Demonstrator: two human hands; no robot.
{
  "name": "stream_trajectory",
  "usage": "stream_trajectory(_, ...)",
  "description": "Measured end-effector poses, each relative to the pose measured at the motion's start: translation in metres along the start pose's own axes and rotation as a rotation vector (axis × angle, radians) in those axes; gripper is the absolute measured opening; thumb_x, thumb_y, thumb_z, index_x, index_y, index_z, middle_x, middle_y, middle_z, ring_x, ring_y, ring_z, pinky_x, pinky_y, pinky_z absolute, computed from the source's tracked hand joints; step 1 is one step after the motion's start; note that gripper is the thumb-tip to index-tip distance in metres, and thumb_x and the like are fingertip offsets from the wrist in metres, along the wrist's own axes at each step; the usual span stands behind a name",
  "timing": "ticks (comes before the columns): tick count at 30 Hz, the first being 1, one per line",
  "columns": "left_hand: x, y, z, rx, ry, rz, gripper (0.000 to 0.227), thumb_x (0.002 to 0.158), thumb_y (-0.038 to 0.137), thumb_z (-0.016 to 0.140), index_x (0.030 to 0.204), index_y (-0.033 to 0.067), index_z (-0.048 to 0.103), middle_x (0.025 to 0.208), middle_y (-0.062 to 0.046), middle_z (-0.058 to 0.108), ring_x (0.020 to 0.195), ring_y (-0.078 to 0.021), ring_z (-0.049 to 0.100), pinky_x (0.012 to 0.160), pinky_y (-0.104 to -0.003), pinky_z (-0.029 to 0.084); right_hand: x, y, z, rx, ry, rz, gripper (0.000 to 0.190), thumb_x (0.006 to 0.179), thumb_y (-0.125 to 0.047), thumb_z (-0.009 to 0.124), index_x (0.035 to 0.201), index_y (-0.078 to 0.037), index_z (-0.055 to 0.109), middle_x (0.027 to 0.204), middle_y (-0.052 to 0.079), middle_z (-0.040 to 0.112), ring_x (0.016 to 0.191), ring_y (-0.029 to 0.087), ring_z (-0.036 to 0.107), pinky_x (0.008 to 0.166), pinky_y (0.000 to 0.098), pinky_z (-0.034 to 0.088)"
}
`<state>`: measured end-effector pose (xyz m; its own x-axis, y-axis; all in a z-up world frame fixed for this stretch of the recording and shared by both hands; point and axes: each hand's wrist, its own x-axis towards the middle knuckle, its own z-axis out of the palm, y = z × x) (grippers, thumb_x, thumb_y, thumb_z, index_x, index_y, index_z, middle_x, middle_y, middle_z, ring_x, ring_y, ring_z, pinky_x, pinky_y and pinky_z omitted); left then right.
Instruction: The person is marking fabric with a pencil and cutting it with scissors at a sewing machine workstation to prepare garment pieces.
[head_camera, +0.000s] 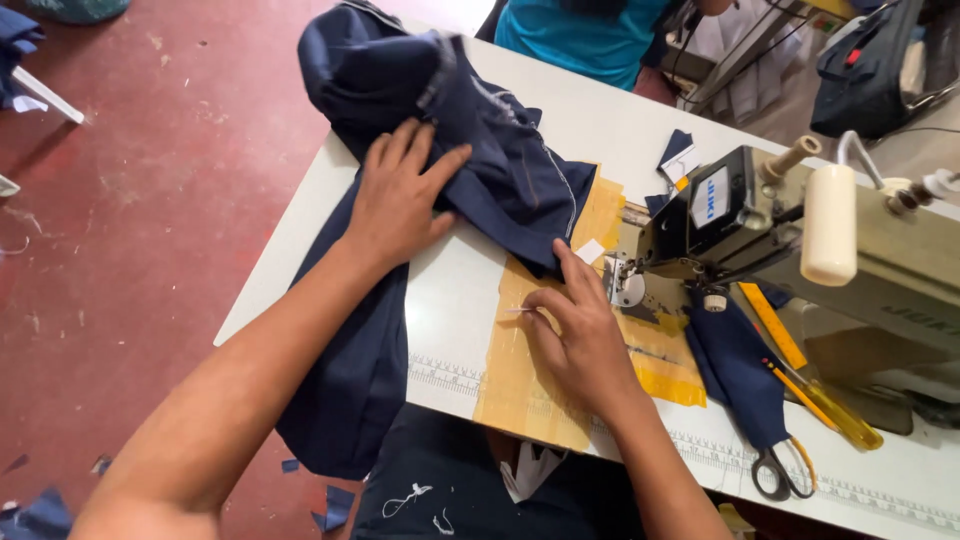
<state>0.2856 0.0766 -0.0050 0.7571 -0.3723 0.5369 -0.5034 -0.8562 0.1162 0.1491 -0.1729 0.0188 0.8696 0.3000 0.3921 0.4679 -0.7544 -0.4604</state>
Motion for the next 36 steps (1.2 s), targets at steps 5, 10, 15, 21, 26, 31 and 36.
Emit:
stream_trajectory(5, 0.028, -0.01, 0.014, -0.408, 0.132, 0.019, 0.013, 0.082, 0.017, 0.068, 0.093, 0.0225, 0.072, 0.088, 0.001, 0.074, 0.102, -0.0254, 0.072, 0.094, -0.036, 0.053, 0.003, -0.006, 0.003, 0.036, 0.093, 0.148, 0.008, 0.092, -0.01, 0.07, 0.097, -0.013, 0.074, 0.16, 0.03, 0.038, 0.143, 0.051, 0.041, 0.112, 0.0587, 0.039)
stream_trajectory(10, 0.029, 0.029, -0.102, -0.672, -0.584, -0.37, 0.024, 0.079, 0.032, 0.058, 0.073, 0.0238, 0.079, 0.067, -0.006, 0.072, 0.076, -0.0287, 0.072, 0.077, -0.046, 0.055, 0.012, -0.022, 0.002, 0.402, 0.261, 0.359, 0.013, 0.097, -0.007, 0.062, 0.105, -0.013, 0.071, 0.151, 0.024, 0.054, 0.133, 0.044, 0.055, 0.11, 0.0542, 0.045)
stream_trajectory(15, 0.027, 0.06, -0.201, -0.597, -0.929, -0.426, 0.029, 0.084, 0.035, 0.062, 0.074, 0.0174, 0.083, 0.065, -0.011, 0.072, 0.069, -0.0272, 0.071, 0.069, -0.041, 0.059, 0.006, 0.013, 0.063, 1.039, 0.401, 0.239, 0.007, 0.105, -0.006, 0.054, 0.112, -0.008, 0.055, 0.124, 0.014, 0.07, 0.116, 0.02, 0.066, 0.109, 0.0425, 0.049)
stream_trajectory(21, 0.043, 0.077, -0.27, -0.264, -0.986, -0.358, 0.037, 0.089, 0.047, 0.061, 0.093, 0.0174, 0.083, 0.083, -0.013, 0.074, 0.082, -0.027, 0.067, 0.079, -0.038, 0.053, -0.04, -0.059, 0.079, 1.173, 0.137, -0.095, 0.046, 0.1, -0.012, 0.052, 0.144, 0.001, 0.047, 0.153, 0.029, 0.047, 0.142, 0.04, 0.047, 0.119, 0.0483, 0.038)
stream_trajectory(26, 0.039, 0.045, -0.298, 0.115, -0.998, -0.293, 0.048, 0.073, 0.059, 0.08, 0.094, 0.0156, 0.08, 0.091, -0.012, 0.076, 0.089, -0.03, 0.067, 0.075, -0.042, 0.049, -0.059, -0.068, 0.004, 1.591, -0.169, 0.48, 0.044, 0.101, -0.02, 0.051, 0.133, 0.009, 0.061, 0.131, 0.021, 0.069, 0.117, 0.027, 0.066, 0.101, 0.0411, 0.053)
stream_trajectory(31, 0.001, 0.023, -0.295, -0.498, -1.015, -0.496, 0.043, 0.096, 0.031, 0.082, 0.068, -0.0008, 0.077, 0.06, -0.006, 0.053, 0.056, -0.0161, 0.044, 0.052, -0.032, 0.033, -0.034, -0.037, -0.075, 0.77, 0.007, 0.287, 0.029, 0.108, -0.023, 0.048, 0.109, -0.001, 0.068, 0.093, 0.001, 0.065, 0.084, 0.01, 0.056, 0.078, 0.0247, 0.045)
stream_trajectory(36, -0.013, 0.056, -0.273, -0.687, -0.968, -0.34, 0.037, 0.095, 0.034, 0.078, 0.071, 0.0055, 0.076, 0.056, 0.0, 0.05, 0.053, -0.0109, 0.041, 0.049, -0.029, 0.032, -0.022, -0.104, -0.102, 0.505, -0.143, 0.074, 0.029, 0.103, -0.024, 0.046, 0.101, -0.008, 0.07, 0.134, 0.011, 0.065, 0.112, 0.019, 0.057, 0.092, 0.0302, 0.041)
